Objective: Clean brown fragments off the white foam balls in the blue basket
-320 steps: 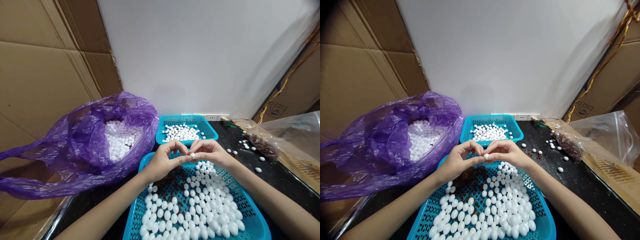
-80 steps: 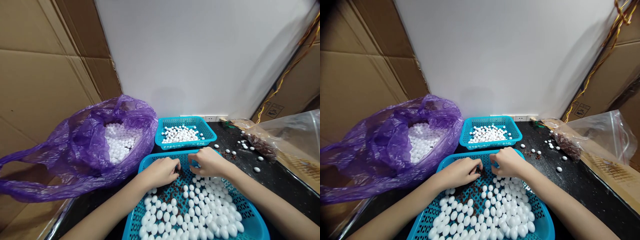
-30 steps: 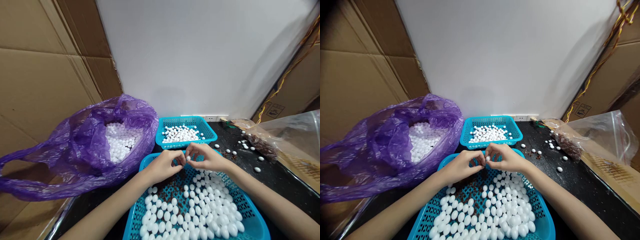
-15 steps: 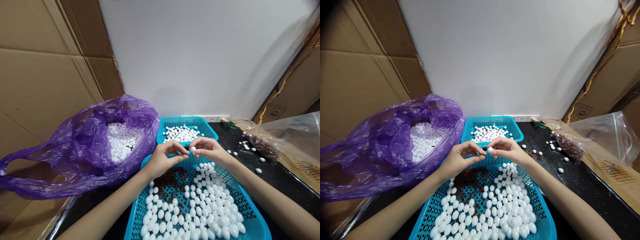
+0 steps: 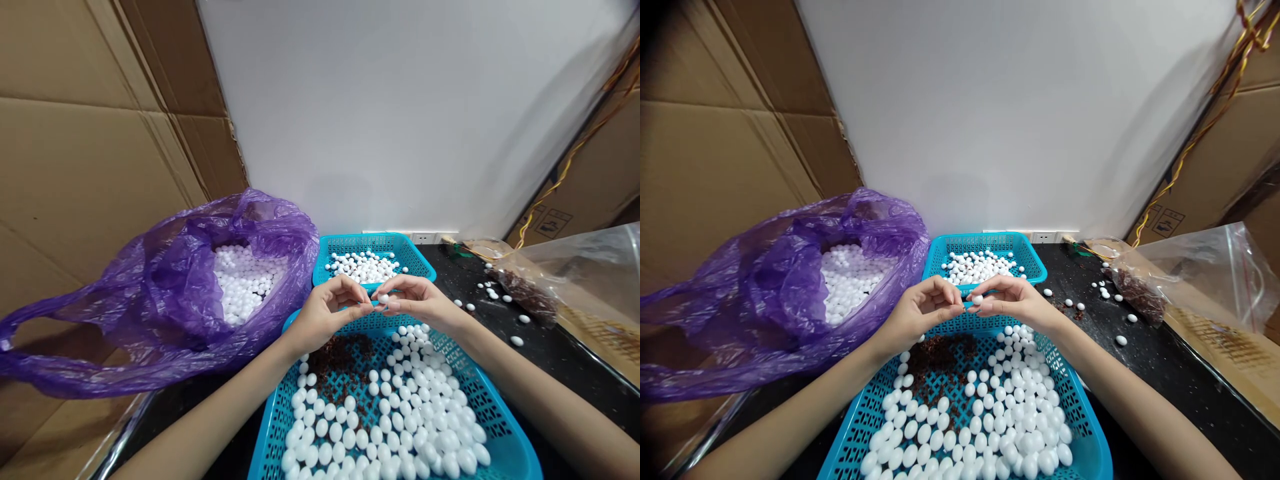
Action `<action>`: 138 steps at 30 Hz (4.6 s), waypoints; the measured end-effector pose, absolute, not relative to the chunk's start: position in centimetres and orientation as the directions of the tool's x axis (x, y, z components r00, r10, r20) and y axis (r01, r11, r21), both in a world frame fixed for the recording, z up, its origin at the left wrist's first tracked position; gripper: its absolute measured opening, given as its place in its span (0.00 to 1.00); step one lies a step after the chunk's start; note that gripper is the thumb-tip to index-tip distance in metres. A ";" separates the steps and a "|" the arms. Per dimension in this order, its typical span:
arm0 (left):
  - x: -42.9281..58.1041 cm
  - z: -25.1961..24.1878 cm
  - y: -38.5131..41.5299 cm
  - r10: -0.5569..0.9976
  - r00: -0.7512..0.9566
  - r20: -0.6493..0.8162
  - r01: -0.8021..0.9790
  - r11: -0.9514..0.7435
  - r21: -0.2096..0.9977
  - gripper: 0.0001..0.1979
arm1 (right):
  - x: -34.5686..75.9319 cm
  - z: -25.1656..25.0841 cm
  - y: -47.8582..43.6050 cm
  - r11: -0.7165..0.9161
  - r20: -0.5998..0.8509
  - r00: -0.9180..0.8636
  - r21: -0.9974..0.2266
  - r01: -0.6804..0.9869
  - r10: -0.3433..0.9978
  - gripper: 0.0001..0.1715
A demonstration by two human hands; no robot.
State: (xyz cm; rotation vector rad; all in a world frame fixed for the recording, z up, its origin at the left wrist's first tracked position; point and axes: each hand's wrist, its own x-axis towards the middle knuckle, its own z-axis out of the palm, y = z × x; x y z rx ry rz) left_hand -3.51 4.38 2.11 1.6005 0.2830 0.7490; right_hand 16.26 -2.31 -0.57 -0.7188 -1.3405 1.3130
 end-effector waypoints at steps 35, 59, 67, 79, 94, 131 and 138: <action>-3.8 1.9 4.1 0.478 0.826 0.300 -0.254 -0.159 0.954 0.13 | 15.6 -0.1 -2.9 0.088 0.166 -0.321 -0.966 -0.244 0.933 0.07; -3.8 2.2 3.8 0.493 0.817 0.300 -0.221 -0.213 0.952 0.14 | 15.3 0.1 -3.0 0.112 0.171 -0.268 -0.968 -0.224 0.948 0.05; -3.8 2.2 3.8 0.509 0.809 0.293 -0.195 -0.238 0.952 0.15 | 15.2 0.2 -3.0 0.108 0.157 -0.245 -0.973 -0.204 0.957 0.06; -3.8 2.2 3.8 0.510 0.798 0.321 -0.219 -0.251 0.943 0.14 | 15.3 0.2 -2.9 0.121 0.173 -0.244 -0.969 -0.214 0.954 0.05; -3.7 1.9 3.9 0.531 0.772 0.348 -0.212 -0.300 0.930 0.15 | 15.2 0.1 -3.0 0.151 0.203 -0.230 -0.963 -0.222 0.952 0.04; -3.8 2.1 5.0 0.674 0.678 0.294 -0.251 -0.163 0.954 0.13 | 14.5 0.3 -3.6 0.255 0.265 -0.234 -0.964 -0.071 0.935 0.13; -3.5 2.1 4.8 0.661 0.710 0.243 -0.189 -0.154 0.970 0.13 | 14.7 0.1 -4.0 0.157 -0.129 -0.765 -0.944 0.289 0.631 0.12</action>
